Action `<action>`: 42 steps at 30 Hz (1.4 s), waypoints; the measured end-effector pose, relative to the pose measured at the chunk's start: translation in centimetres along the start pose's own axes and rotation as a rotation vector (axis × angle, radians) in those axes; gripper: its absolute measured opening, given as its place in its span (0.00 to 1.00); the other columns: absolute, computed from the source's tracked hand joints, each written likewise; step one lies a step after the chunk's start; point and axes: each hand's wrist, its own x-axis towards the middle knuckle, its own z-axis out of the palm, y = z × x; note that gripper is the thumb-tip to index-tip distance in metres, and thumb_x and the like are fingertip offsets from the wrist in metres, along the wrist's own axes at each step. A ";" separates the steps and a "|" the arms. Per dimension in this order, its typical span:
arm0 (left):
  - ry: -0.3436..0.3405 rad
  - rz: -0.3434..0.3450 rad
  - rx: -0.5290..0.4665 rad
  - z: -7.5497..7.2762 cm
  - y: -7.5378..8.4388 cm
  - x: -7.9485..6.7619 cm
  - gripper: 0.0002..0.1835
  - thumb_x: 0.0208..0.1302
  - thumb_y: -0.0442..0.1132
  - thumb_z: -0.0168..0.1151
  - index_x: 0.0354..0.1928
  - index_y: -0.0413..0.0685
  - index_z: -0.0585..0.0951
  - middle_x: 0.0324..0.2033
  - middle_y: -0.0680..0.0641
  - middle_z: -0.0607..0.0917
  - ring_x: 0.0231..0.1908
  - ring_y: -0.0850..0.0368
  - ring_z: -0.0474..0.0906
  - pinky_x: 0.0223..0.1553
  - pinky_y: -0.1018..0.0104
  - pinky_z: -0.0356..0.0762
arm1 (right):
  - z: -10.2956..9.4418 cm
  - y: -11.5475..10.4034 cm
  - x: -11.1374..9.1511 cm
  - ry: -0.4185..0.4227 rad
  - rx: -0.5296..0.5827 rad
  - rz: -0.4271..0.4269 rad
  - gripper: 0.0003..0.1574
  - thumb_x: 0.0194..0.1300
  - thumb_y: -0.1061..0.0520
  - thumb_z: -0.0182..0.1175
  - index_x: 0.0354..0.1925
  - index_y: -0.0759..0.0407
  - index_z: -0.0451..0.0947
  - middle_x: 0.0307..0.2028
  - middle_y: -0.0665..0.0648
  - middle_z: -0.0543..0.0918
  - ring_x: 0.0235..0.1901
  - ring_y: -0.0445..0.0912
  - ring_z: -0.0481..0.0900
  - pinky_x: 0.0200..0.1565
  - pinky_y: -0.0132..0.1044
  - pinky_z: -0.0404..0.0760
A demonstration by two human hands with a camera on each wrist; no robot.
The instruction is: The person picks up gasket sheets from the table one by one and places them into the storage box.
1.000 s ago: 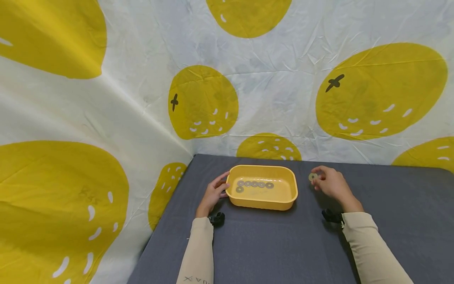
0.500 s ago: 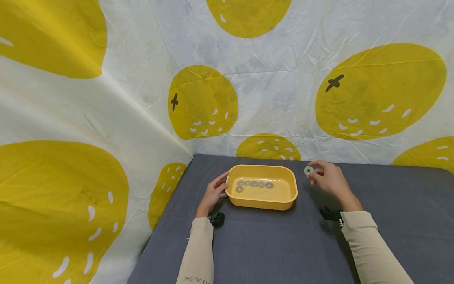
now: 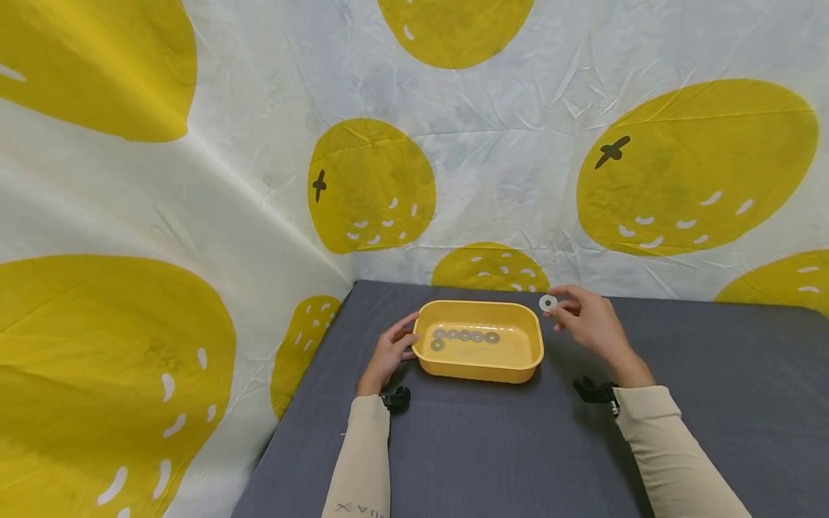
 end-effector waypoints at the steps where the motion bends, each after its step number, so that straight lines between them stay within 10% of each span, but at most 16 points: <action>1: -0.001 0.001 0.003 0.0 0.0 0.0 0.29 0.75 0.40 0.59 0.76 0.59 0.70 0.70 0.37 0.74 0.67 0.37 0.75 0.54 0.55 0.85 | 0.1 -0.2 0.0 0.000 0.006 -0.005 0.22 0.75 0.59 0.58 0.64 0.62 0.75 0.40 0.63 0.91 0.26 0.42 0.84 0.18 0.35 0.68; 12: -0.005 0.003 0.005 0.1 0.3 0.1 0.29 0.75 0.39 0.59 0.76 0.58 0.70 0.71 0.37 0.73 0.67 0.37 0.74 0.54 0.55 0.85 | 3.0 -2.3 -0.1 0.051 0.093 -0.077 0.22 0.72 0.63 0.61 0.63 0.63 0.77 0.40 0.64 0.91 0.24 0.54 0.85 0.17 0.33 0.67; 21: 0.021 0.011 0.025 0.0 -0.4 0.6 0.28 0.75 0.40 0.59 0.75 0.61 0.71 0.69 0.38 0.75 0.66 0.38 0.75 0.54 0.54 0.85 | 6.1 -3.4 -0.3 0.006 0.162 -0.101 0.21 0.72 0.64 0.62 0.62 0.60 0.78 0.38 0.60 0.92 0.21 0.45 0.83 0.14 0.33 0.63; 37: 0.069 0.037 0.043 -0.1 -2.8 1.6 0.26 0.75 0.44 0.60 0.72 0.70 0.73 0.68 0.42 0.77 0.65 0.41 0.77 0.54 0.54 0.86 | 10.8 -6.3 1.4 -0.142 0.287 0.025 0.21 0.73 0.63 0.60 0.62 0.61 0.77 0.38 0.65 0.91 0.31 0.60 0.86 0.17 0.32 0.61; 42: 0.069 0.042 0.037 0.1 -2.8 1.4 0.26 0.75 0.44 0.60 0.73 0.69 0.72 0.68 0.42 0.77 0.64 0.43 0.78 0.53 0.56 0.86 | 11.9 -6.6 2.3 -0.164 0.379 0.117 0.21 0.73 0.64 0.60 0.62 0.63 0.77 0.39 0.66 0.91 0.35 0.64 0.86 0.25 0.38 0.78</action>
